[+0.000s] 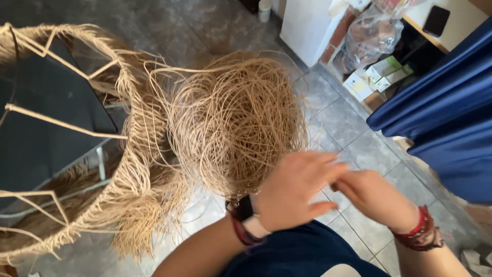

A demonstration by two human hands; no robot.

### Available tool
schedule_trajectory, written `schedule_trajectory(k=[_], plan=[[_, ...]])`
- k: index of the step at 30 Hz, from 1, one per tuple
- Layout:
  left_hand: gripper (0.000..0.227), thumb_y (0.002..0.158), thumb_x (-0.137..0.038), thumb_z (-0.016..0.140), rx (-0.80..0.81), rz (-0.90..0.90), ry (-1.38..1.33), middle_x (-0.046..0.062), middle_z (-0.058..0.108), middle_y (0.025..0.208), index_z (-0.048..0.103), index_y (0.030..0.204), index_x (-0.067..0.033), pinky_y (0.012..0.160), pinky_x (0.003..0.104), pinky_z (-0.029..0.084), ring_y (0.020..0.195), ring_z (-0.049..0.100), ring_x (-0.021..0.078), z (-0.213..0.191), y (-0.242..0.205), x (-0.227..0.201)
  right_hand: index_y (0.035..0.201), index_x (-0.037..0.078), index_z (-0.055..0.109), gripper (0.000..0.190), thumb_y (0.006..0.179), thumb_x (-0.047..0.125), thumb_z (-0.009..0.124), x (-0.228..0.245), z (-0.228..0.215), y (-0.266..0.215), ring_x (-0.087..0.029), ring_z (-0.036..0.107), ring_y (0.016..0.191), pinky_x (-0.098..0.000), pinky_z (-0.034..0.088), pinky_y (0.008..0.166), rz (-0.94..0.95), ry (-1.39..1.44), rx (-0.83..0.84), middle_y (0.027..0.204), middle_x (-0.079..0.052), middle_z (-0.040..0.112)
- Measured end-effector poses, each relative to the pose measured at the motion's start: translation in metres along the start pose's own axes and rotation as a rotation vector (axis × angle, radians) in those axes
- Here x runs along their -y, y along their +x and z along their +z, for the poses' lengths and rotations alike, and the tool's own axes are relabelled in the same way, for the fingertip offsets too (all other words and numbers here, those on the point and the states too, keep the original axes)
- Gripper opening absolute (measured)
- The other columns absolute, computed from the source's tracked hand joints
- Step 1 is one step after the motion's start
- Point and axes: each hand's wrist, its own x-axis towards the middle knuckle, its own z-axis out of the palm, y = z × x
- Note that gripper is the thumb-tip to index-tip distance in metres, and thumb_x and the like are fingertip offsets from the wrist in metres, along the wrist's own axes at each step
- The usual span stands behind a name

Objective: Weaving natural fiber strands around a furniture frame using a weaving needle

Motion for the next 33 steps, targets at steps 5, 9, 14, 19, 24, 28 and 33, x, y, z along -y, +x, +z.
schedule_trajectory(k=[5, 9, 14, 19, 24, 28, 33], plan=[[0.061, 0.097, -0.038, 0.055, 0.326, -0.106, 0.481, 0.007, 0.071, 0.082, 0.041, 0.148, -0.0082, 0.04, 0.051, 0.046, 0.057, 0.07, 0.034, 0.054, -0.024, 0.006, 0.103, 0.024, 0.066, 0.021, 0.098, 0.037, 0.05, 0.01, 0.002, -0.001, -0.028, 0.078, 0.076, -0.0414, 0.056, 0.074, -0.053, -0.181, 0.178, 0.087, 0.004, 0.083], [0.03, 0.095, -0.014, 0.051, 0.396, -0.31, 0.476, -0.002, 0.061, 0.052, 0.065, 0.118, -0.0277, 0.036, 0.043, 0.041, 0.042, 0.062, 0.0255, 0.008, -0.061, 0.039, 0.097, 0.025, 0.061, 0.018, 0.1, 0.04, 0.052, -0.039, -0.025, -0.013, -0.023, 0.067, 0.052, -0.0388, 0.051, 0.062, -0.093, -0.219, 0.165, 0.061, -0.001, 0.068], [0.012, 0.095, -0.017, 0.051, 0.248, -0.588, 0.812, 0.001, 0.065, 0.062, 0.062, 0.096, -0.0165, 0.041, 0.045, 0.046, 0.05, 0.065, 0.03, -0.064, -0.115, 0.053, 0.088, 0.026, 0.061, 0.024, 0.101, 0.042, 0.049, -0.026, -0.047, 0.005, -0.023, 0.056, 0.056, -0.034, 0.047, 0.066, 0.07, -0.372, 0.2, 0.058, -0.003, 0.058], [0.09, 0.078, -0.037, 0.08, 0.097, -0.47, 0.421, 0.022, 0.057, 0.142, 0.039, 0.15, -0.0043, 0.095, 0.053, 0.045, 0.123, 0.058, 0.0406, -0.021, -0.09, 0.003, 0.11, 0.028, 0.065, 0.023, 0.098, 0.043, 0.053, 0.07, 0.006, 0.052, -0.032, 0.075, 0.072, -0.0452, 0.055, 0.07, -0.379, -0.423, 0.312, 0.083, -0.005, 0.078], [0.013, 0.103, -0.023, 0.047, 0.136, -0.606, 0.605, 0.009, 0.067, 0.067, 0.055, 0.098, -0.015, 0.038, 0.053, 0.047, 0.053, 0.068, 0.0372, -0.062, -0.137, -0.003, 0.118, 0.027, 0.068, 0.029, 0.097, 0.042, 0.056, 0.092, 0.012, 0.083, -0.03, 0.079, 0.082, -0.0438, 0.057, 0.074, -0.518, -0.337, 0.279, 0.096, -0.004, 0.082], [0.016, 0.097, -0.038, 0.055, -0.016, -1.001, 1.072, 0.004, 0.066, 0.059, 0.062, 0.101, -0.0238, 0.04, 0.047, 0.048, 0.05, 0.068, 0.0323, -0.128, -0.245, 0.035, 0.105, 0.028, 0.065, 0.02, 0.099, 0.041, 0.051, 0.096, -0.008, 0.105, -0.028, 0.074, 0.072, -0.0393, 0.052, 0.073, -0.291, -0.504, 0.257, 0.077, -0.003, 0.076], [0.094, 0.078, -0.047, 0.08, -0.217, -0.77, 0.869, 0.016, 0.073, 0.115, 0.045, 0.147, 0.0064, 0.089, 0.044, 0.05, 0.099, 0.069, 0.0362, -0.151, -0.283, 0.046, 0.12, 0.036, 0.064, 0.029, 0.094, 0.026, 0.057, 0.179, 0.063, 0.131, -0.021, 0.079, 0.076, -0.0387, 0.061, 0.073, -0.552, -0.73, 0.268, 0.085, 0.004, 0.08]])
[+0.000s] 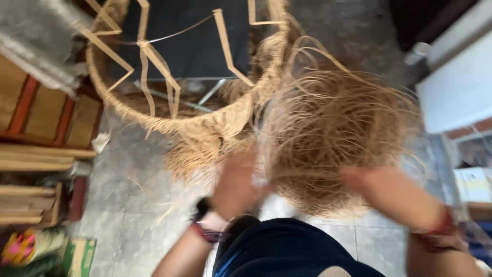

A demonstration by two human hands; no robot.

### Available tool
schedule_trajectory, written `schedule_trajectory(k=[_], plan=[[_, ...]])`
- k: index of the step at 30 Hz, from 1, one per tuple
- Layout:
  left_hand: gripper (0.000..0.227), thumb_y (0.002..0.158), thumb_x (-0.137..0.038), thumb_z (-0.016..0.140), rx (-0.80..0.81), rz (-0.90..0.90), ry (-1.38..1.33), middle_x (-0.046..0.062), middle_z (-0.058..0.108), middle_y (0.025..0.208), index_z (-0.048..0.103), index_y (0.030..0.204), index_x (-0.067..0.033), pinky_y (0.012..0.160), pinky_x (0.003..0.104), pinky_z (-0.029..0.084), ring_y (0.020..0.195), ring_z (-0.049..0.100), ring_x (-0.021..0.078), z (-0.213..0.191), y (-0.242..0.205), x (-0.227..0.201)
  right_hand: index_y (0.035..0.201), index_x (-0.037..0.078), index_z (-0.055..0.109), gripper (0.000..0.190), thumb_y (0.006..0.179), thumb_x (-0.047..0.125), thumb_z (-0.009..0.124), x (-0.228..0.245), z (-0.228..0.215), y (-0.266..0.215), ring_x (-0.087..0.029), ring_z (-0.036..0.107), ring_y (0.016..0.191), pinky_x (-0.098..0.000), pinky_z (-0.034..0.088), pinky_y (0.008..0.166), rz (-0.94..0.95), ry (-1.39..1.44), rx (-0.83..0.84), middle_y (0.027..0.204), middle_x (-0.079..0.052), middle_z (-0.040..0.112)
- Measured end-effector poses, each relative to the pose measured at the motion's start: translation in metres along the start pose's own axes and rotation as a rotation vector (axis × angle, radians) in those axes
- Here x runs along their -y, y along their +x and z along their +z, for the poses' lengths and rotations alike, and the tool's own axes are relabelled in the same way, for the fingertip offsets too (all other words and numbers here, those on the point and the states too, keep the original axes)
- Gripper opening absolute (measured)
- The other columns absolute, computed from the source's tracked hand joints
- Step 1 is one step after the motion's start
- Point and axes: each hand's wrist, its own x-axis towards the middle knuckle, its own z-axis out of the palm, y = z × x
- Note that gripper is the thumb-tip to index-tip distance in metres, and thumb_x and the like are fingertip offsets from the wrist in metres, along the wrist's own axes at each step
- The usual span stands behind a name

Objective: Weaving natural fiber strands around a furniture frame using a weaving needle

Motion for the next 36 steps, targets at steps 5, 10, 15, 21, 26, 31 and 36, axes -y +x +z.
schedule_trajectory(k=[5, 10, 15, 21, 26, 31, 36], plan=[[0.007, 0.1, -0.02, 0.052, 0.221, -0.024, -0.142, 0.009, 0.065, 0.065, 0.055, 0.105, -0.0162, 0.039, 0.055, 0.045, 0.052, 0.066, 0.0392, -0.03, -0.005, -0.026, 0.1, 0.026, 0.059, 0.023, 0.104, 0.045, 0.045, 0.117, -0.037, 0.08, -0.03, 0.073, 0.072, -0.0519, 0.054, 0.064, -0.326, 0.043, 0.076, 0.083, -0.001, 0.073], [0.014, 0.099, -0.03, 0.053, 0.15, -0.409, 0.381, 0.003, 0.066, 0.061, 0.067, 0.1, -0.0261, 0.041, 0.047, 0.047, 0.053, 0.067, 0.0318, -0.041, -0.069, 0.147, 0.102, 0.029, 0.061, 0.024, 0.104, 0.042, 0.041, 0.078, -0.031, 0.126, -0.013, 0.067, 0.054, -0.0328, 0.057, 0.06, -0.181, 0.095, 0.109, 0.067, 0.009, 0.069], [0.069, 0.08, -0.019, 0.07, -0.027, -0.122, 0.05, 0.024, 0.054, 0.143, 0.052, 0.142, 0.0056, 0.116, 0.048, 0.033, 0.133, 0.048, 0.0405, -0.021, -0.057, 0.179, 0.107, 0.036, 0.065, 0.025, 0.104, 0.044, 0.042, 0.166, -0.038, 0.175, -0.005, 0.064, 0.055, -0.0244, 0.061, 0.06, -0.162, 0.091, 0.248, 0.067, 0.014, 0.067], [0.038, 0.088, -0.03, 0.061, -0.032, -0.183, 0.057, -0.004, 0.063, 0.056, 0.056, 0.126, -0.0236, 0.038, 0.044, 0.054, 0.048, 0.069, 0.0245, -0.049, -0.029, 0.128, 0.124, 0.03, 0.063, 0.03, 0.101, 0.037, 0.045, 0.197, -0.034, 0.223, -0.034, 0.077, 0.088, -0.0477, 0.061, 0.078, -0.416, 0.179, 0.159, 0.093, -0.006, 0.082], [0.032, 0.09, -0.065, 0.057, 0.035, -0.779, 0.466, -0.003, 0.059, 0.049, 0.063, 0.074, -0.0377, 0.043, 0.046, 0.055, 0.049, 0.069, 0.0316, -0.053, -0.085, 0.243, 0.122, 0.029, 0.07, 0.035, 0.102, 0.042, 0.044, 0.15, -0.03, 0.259, -0.033, 0.078, 0.098, -0.0487, 0.06, 0.089, -0.224, 0.139, 0.211, 0.1, -0.005, 0.084], [0.053, 0.087, -0.036, 0.073, 0.374, -0.865, -0.421, 0.021, 0.073, 0.103, 0.058, 0.135, -0.0203, 0.084, 0.051, 0.06, 0.102, 0.071, 0.0417, -0.108, 0.003, 0.181, 0.121, 0.033, 0.068, 0.038, 0.101, 0.046, 0.039, 0.224, -0.026, 0.296, -0.033, 0.075, 0.099, -0.0496, 0.058, 0.092, -0.41, 0.127, 0.234, 0.1, -0.005, 0.081], [0.031, 0.072, -0.051, 0.072, -0.008, -0.341, 0.014, -0.007, 0.064, 0.061, 0.065, 0.094, -0.0307, 0.048, 0.038, 0.057, 0.059, 0.072, 0.0205, -0.025, -0.008, 0.212, 0.101, 0.023, 0.068, 0.034, 0.099, 0.046, 0.042, 0.205, -0.045, 0.332, -0.041, 0.073, 0.093, -0.0553, 0.058, 0.082, -0.513, 0.209, 0.239, 0.089, -0.015, 0.079]])
